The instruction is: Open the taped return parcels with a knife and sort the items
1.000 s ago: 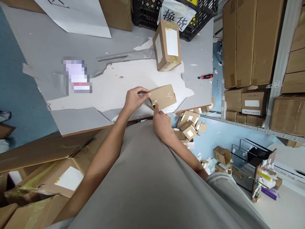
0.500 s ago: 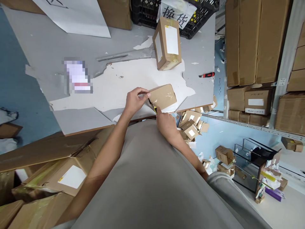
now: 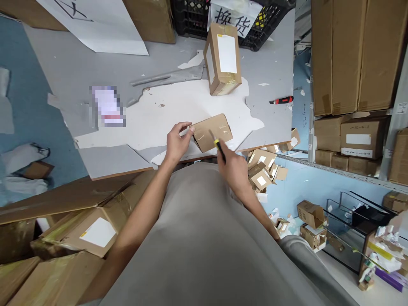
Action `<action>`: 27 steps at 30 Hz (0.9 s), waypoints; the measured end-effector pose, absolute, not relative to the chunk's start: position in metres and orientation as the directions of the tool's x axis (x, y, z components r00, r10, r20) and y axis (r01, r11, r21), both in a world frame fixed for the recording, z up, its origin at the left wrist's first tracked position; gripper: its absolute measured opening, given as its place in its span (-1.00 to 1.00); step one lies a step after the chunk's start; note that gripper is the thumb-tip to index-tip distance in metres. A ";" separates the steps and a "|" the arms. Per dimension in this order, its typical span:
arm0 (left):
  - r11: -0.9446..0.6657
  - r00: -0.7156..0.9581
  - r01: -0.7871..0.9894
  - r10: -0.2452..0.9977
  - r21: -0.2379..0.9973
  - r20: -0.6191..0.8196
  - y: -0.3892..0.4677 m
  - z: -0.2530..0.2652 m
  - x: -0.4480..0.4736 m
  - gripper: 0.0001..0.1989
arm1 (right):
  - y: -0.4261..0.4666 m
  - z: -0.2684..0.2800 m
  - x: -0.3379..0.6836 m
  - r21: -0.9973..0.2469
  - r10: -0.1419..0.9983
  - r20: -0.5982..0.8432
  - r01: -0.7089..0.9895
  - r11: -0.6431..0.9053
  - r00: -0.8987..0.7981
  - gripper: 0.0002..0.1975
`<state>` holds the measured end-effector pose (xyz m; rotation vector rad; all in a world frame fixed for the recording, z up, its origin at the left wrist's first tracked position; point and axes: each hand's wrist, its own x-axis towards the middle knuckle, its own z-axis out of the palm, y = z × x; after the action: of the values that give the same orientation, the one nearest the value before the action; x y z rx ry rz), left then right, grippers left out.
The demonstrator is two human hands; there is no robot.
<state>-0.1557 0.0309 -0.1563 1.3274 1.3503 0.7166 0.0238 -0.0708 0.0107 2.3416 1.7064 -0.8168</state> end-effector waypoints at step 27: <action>0.215 0.108 0.493 0.946 0.843 -0.305 0.016 -0.157 -0.121 0.05 | -0.063 -0.059 0.110 -0.507 0.876 -0.455 0.763 -0.401 0.158 -0.43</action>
<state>-0.1212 0.0159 -0.1569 1.4166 1.5260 0.5919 0.1098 -0.0629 -0.0591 2.5058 1.7932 -1.1829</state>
